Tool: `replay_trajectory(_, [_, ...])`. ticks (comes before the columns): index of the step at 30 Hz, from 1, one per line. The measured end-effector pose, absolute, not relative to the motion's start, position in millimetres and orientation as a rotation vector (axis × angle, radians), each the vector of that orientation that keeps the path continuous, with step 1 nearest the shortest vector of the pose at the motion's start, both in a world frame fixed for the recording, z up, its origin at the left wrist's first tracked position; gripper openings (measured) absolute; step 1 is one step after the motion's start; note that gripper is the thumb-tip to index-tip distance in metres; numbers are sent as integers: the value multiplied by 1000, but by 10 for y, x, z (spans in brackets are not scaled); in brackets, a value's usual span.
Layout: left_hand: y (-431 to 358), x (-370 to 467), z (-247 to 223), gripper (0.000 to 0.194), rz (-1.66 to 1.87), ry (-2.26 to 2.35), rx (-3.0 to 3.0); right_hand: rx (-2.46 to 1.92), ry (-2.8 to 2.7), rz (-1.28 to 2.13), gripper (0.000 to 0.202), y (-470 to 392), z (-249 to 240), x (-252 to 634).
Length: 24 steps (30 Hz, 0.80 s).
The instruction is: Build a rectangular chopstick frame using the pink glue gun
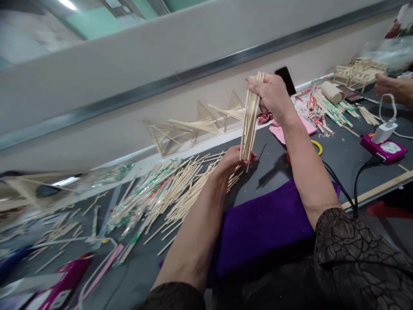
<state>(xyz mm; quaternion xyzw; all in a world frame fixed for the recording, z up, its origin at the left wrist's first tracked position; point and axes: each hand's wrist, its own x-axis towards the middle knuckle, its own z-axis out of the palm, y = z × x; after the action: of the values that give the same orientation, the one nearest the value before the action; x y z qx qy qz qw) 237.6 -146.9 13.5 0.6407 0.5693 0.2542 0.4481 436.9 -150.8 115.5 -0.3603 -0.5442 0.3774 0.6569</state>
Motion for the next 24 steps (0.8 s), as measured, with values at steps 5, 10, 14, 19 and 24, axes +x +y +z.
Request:
replay_trajectory(5, [-1857,2313,263,44,932,930,1121,-885,-1315,1021,31,-1475,1073,4255])
replay_trajectory(10, [-2073,2303,147,28,962,914,1076,-961,-1484,1077,30,-1386,910,3993])
replay_trajectory(14, [-2046,2252,35,25,966,939,1136,-1017,-1635,1012,30,-1354,817,3838])
replay_trajectory(19, [-2010,2240,-83,25,973,923,1226,-1001,-1780,980,26,-1424,770,3698])
replay_trajectory(24, [-1993,2279,-175,23,991,953,1200,-955,-1800,1044,9,-1484,728,3670])
